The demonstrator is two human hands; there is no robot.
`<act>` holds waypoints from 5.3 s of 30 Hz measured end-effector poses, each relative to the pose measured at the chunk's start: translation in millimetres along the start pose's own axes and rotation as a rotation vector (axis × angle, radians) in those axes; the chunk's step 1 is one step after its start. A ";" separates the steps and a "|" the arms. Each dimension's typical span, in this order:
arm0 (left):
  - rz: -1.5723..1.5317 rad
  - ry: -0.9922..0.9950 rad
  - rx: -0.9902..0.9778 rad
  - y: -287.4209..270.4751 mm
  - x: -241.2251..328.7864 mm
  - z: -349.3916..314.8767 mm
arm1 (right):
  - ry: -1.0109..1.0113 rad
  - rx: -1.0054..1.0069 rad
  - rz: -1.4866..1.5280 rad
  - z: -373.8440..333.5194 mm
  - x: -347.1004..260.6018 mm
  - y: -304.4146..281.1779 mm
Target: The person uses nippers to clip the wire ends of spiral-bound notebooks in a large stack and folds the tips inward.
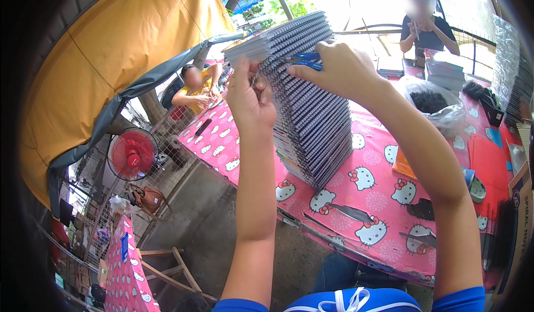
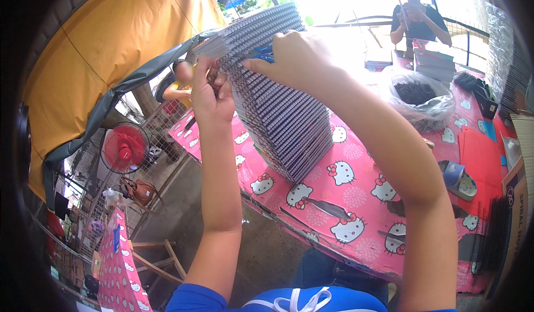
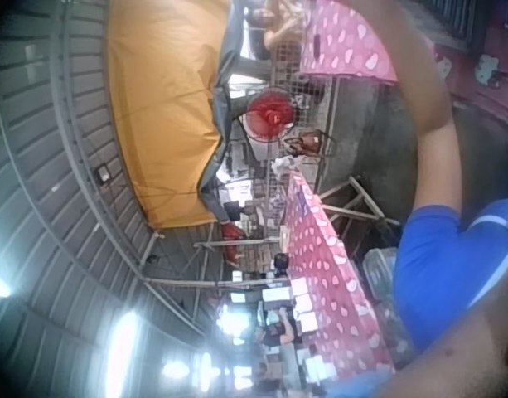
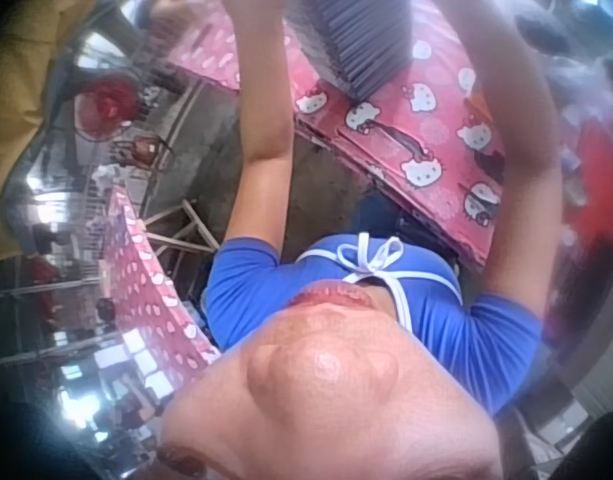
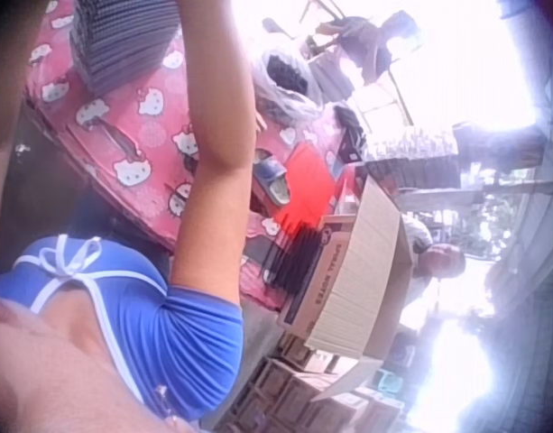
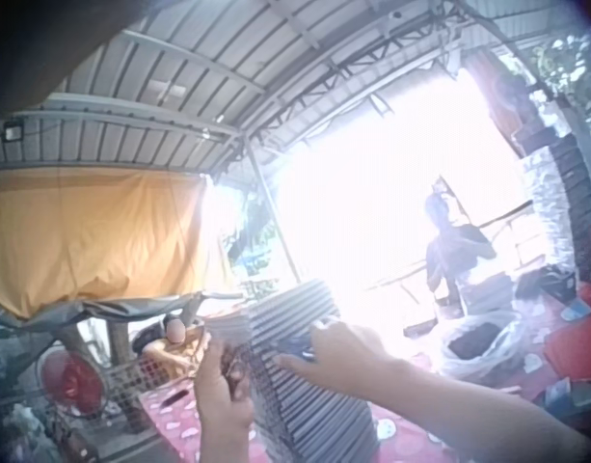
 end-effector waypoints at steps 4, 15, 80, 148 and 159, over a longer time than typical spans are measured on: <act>0.311 0.081 -0.069 3.0 -5.2 -8.7 | 0.009 -0.010 -0.014 4.8 -4.3 -1.3; 0.291 0.109 0.006 0.9 -6.8 -12.5 | -0.040 0.083 -0.076 0.3 -5.5 -1.9; -0.028 -0.135 0.054 -30.3 -18.0 -18.9 | 0.022 -0.015 0.020 -27.4 10.0 18.3; 0.072 -0.211 0.047 -53.6 -29.0 -26.9 | 0.084 -0.024 -0.032 -48.7 9.3 36.1; 0.049 -0.210 0.167 -56.4 -26.8 -30.4 | 0.179 -0.208 0.009 -54.0 4.9 32.6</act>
Point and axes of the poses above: each hand's wrist, its own z-axis towards the middle knuckle, its own y-axis out of the palm, x = y × z, the point moved 3 cm from there along z, towards the middle knuckle
